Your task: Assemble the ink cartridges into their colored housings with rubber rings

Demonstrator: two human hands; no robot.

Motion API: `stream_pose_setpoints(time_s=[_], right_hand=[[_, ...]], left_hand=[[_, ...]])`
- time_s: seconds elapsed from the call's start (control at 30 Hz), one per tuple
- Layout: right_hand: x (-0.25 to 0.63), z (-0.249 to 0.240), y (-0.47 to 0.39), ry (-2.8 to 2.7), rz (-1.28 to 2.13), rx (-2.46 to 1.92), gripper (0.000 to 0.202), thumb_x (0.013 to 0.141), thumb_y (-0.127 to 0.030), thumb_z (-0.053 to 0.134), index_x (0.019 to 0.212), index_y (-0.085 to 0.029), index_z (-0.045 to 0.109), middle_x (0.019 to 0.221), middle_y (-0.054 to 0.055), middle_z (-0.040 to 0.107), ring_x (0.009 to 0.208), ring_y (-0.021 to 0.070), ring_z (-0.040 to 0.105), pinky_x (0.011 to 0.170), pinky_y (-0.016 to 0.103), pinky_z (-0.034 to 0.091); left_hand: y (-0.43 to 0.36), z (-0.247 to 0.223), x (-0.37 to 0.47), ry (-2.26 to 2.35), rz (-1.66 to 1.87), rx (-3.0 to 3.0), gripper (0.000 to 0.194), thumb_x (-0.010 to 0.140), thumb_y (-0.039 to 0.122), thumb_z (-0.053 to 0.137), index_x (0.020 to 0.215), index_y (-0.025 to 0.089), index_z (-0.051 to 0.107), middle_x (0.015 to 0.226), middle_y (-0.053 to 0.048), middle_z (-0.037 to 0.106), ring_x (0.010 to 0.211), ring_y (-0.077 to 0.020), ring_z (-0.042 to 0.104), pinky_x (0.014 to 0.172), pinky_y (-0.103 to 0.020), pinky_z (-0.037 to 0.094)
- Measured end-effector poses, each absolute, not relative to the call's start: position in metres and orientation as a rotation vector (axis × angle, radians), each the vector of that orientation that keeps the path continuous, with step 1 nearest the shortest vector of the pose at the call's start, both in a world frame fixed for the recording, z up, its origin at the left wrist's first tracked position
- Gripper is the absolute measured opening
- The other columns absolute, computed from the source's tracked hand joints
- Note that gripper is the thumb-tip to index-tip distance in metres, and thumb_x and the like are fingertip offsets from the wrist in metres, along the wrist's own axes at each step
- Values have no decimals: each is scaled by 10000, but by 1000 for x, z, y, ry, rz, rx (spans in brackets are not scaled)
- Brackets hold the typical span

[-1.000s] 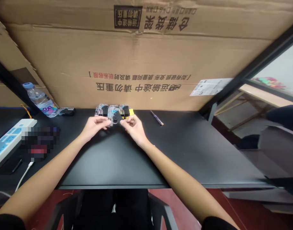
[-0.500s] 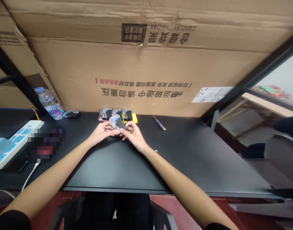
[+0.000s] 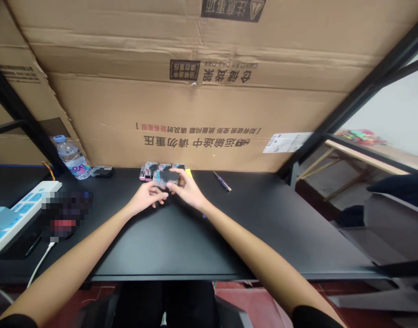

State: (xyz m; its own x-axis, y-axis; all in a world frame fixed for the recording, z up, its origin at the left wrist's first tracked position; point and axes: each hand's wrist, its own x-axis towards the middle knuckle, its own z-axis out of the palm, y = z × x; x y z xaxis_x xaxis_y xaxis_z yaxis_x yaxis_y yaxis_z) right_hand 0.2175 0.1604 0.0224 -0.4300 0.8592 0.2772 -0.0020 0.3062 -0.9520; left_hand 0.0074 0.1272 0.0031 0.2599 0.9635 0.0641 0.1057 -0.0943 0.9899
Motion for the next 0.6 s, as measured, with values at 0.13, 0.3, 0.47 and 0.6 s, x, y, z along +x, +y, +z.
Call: stream_pose_setpoints(time_s=[0.13, 0.3, 0.47, 0.6], right_hand=[[216, 40, 206, -1669, 1048, -810, 551, 837, -403, 852, 1322, -248, 641, 1141, 86, 763, 872, 215, 766, 791, 403, 694], [211, 47, 260, -1832, 1025, -883, 578, 719, -372, 933, 1203, -151, 707, 974, 90, 793, 830, 220, 742, 798, 409, 663], [216, 36, 280, -1985, 699, -1005, 566, 786, -432, 884, 1250, -153, 721, 820, 12, 741, 774, 197, 697, 814, 388, 624], [225, 31, 286, -1993, 488, -1076, 458, 871, -433, 811, 1232, -162, 732, 854, 29, 749, 763, 188, 685, 844, 384, 607]], left_hand=[[129, 6, 1, 1194, 1168, 1672, 272, 845, 309, 797, 1065, 218, 666, 797, -2, 752, 703, -169, 706, 629, -265, 538], [132, 8, -13, 1336, 1229, 2133, 186, 944, 227, 655, 1123, 240, 701, 961, -32, 735, 978, -220, 681, 922, -375, 552], [133, -1, -14, 1216, 1010, 2334, 377, 948, 243, 682, 1324, 255, 672, 1363, -97, 703, 1330, -309, 587, 1171, -524, 448], [131, -6, -7, 1205, 924, 2344, 525, 963, 258, 670, 1479, 249, 572, 1535, -123, 605, 1442, -343, 506, 1229, -567, 394]])
